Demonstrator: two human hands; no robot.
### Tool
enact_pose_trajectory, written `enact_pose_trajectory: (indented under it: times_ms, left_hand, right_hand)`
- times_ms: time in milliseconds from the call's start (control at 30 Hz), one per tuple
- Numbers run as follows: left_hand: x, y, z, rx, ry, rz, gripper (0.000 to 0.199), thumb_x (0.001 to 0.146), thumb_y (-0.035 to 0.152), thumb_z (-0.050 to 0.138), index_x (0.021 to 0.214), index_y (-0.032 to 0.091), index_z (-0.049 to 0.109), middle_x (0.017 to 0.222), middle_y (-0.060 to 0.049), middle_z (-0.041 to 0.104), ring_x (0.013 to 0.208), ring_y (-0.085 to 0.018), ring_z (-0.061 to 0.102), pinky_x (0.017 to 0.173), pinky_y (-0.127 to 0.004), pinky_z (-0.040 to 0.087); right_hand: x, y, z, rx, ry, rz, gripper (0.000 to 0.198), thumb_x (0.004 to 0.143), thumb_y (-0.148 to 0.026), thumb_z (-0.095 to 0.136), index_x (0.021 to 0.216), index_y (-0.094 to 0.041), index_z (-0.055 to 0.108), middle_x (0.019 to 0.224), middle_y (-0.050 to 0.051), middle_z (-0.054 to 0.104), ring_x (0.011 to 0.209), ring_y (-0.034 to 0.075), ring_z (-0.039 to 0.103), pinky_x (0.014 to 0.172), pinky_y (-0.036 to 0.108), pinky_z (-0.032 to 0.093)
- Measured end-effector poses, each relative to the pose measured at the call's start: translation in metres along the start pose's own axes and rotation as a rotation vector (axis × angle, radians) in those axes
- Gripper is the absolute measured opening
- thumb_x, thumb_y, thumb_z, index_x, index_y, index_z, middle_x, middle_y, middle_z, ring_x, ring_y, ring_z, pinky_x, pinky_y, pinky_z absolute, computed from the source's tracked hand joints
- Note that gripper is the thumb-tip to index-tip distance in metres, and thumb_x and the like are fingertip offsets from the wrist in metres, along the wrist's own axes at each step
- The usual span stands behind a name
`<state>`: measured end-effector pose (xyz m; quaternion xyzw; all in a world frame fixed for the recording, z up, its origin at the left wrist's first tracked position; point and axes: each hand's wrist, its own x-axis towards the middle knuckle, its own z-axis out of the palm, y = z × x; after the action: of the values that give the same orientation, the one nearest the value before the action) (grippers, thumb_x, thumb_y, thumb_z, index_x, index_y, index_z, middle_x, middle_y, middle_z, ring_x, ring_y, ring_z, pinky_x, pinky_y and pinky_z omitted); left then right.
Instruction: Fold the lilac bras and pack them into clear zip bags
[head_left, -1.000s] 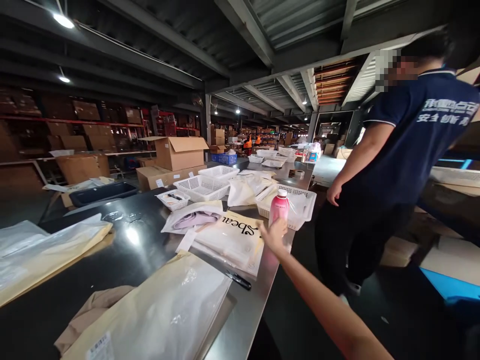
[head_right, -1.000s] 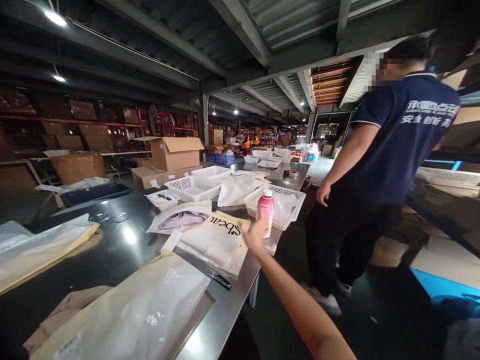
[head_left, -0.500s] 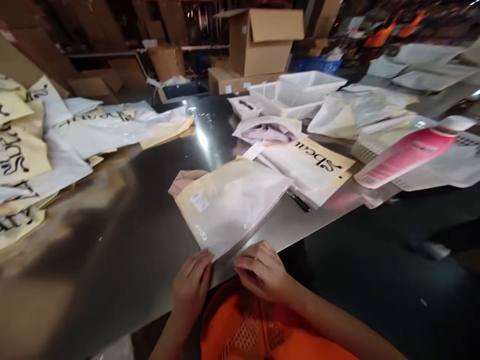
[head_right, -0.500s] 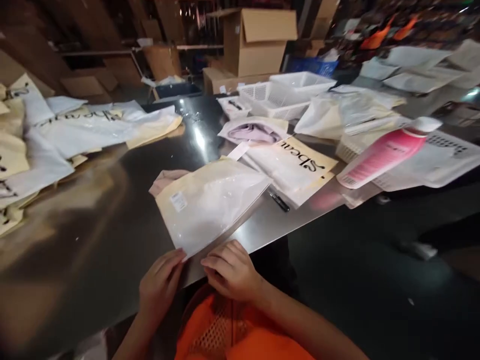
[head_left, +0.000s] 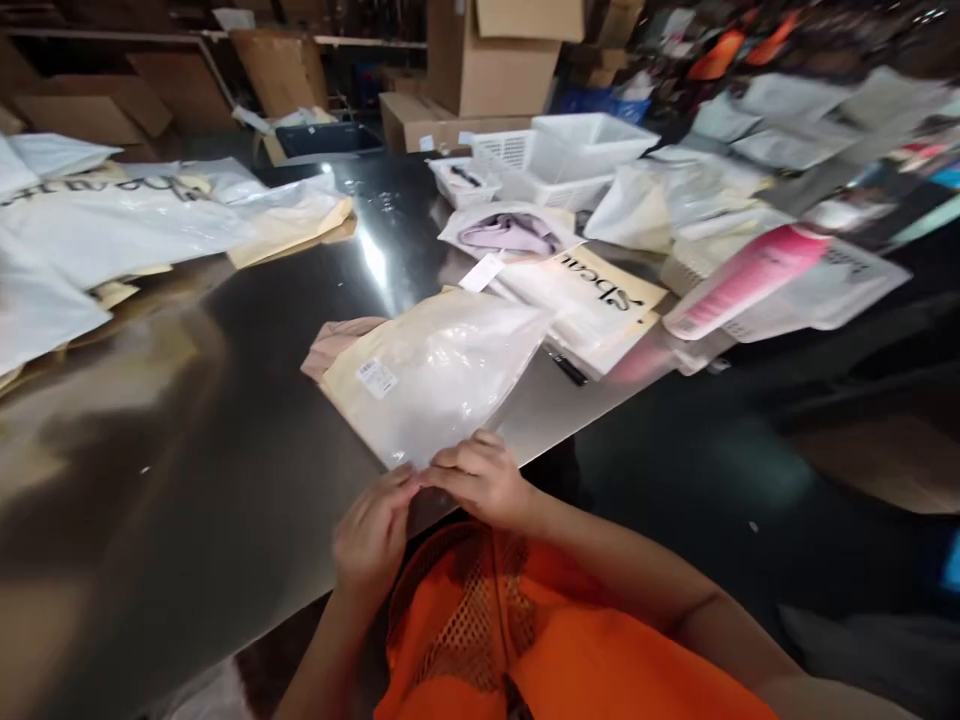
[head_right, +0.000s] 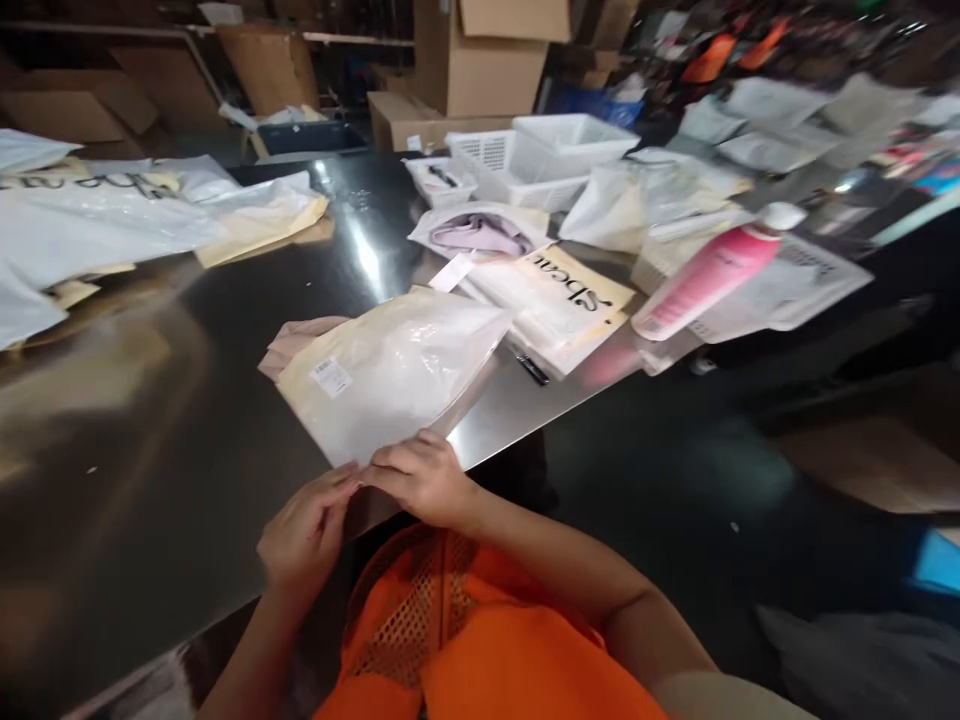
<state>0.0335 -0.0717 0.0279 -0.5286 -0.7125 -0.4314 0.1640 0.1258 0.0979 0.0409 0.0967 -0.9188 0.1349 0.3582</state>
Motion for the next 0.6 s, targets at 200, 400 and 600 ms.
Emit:
enact_pose_trajectory:
  times_ms: [200, 400, 600]
  left_hand:
    - [-0.030, -0.040, -0.035, 0.142, 0.109, -0.170, 0.010, 0.091, 0.018, 0.059, 0.097, 0.021, 0.066, 0.102, -0.005, 0.075, 0.092, -0.019, 0.071, 0.079, -0.027, 0.055]
    - [-0.040, -0.022, -0.079, -0.078, -0.388, -0.179, 0.012, 0.091, 0.020, 0.055, 0.093, 0.027, 0.065, 0.100, 0.001, 0.075, 0.092, -0.014, 0.071, 0.080, -0.020, 0.056]
    - [0.010, -0.030, -0.102, -0.162, -0.308, -0.510, 0.020, 0.086, 0.031, 0.066, 0.106, 0.027, 0.067, 0.122, -0.002, 0.068, 0.116, -0.020, 0.061, 0.104, -0.032, 0.045]
  right_hand:
    - [-0.019, 0.100, -0.052, -0.473, -0.027, 0.287, 0.032, 0.100, -0.019, 0.040, 0.100, -0.020, 0.072, 0.103, 0.005, 0.072, 0.086, 0.017, 0.066, 0.073, 0.031, 0.048]
    - [-0.040, 0.150, -0.095, -0.428, -0.069, 0.492, 0.022, 0.093, -0.028, 0.051, 0.097, -0.018, 0.071, 0.107, 0.009, 0.070, 0.077, 0.021, 0.067, 0.067, 0.033, 0.051]
    - [0.002, 0.089, -0.081, -0.303, 0.026, 0.388, 0.030, 0.094, -0.035, 0.055, 0.118, -0.019, 0.059, 0.114, 0.010, 0.066, 0.103, 0.027, 0.064, 0.085, 0.041, 0.052]
